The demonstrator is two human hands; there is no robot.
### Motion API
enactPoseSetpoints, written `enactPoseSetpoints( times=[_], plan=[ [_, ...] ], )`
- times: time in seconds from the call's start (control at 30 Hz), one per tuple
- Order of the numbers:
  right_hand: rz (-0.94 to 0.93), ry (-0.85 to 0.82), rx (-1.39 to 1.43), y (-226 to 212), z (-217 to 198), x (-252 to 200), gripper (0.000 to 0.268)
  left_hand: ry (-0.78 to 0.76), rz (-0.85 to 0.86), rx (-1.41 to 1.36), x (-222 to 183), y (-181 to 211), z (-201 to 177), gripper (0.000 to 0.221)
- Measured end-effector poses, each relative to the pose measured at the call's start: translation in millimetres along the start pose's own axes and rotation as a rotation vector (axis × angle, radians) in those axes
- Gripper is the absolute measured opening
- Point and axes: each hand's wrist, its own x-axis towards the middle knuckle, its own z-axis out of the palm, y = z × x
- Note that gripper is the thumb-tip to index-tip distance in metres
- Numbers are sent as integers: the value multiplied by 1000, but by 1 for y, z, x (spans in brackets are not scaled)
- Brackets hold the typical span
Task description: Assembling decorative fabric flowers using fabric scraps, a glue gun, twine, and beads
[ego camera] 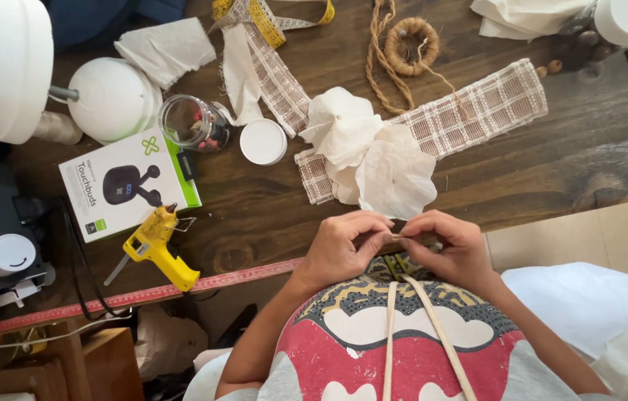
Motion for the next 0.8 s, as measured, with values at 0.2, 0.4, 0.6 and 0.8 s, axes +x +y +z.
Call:
enactPoseSetpoints(
  times=[0.2,0.4,0.6,0.8],
  plan=[
    [183,-47,66,-4,4,2,13,81,76,118,3,8,-10,22],
    [310,-39,60,-13,-4,1,14,166,34,17,-2,13,-26,27],
    [280,64,-92,-1,-21,-9,17,441,6,-654,-10,-2,-50,29],
    [45,215,-635,1,-76,25,12,458,-139,-184,-27,10,-70,28]
  ],
)
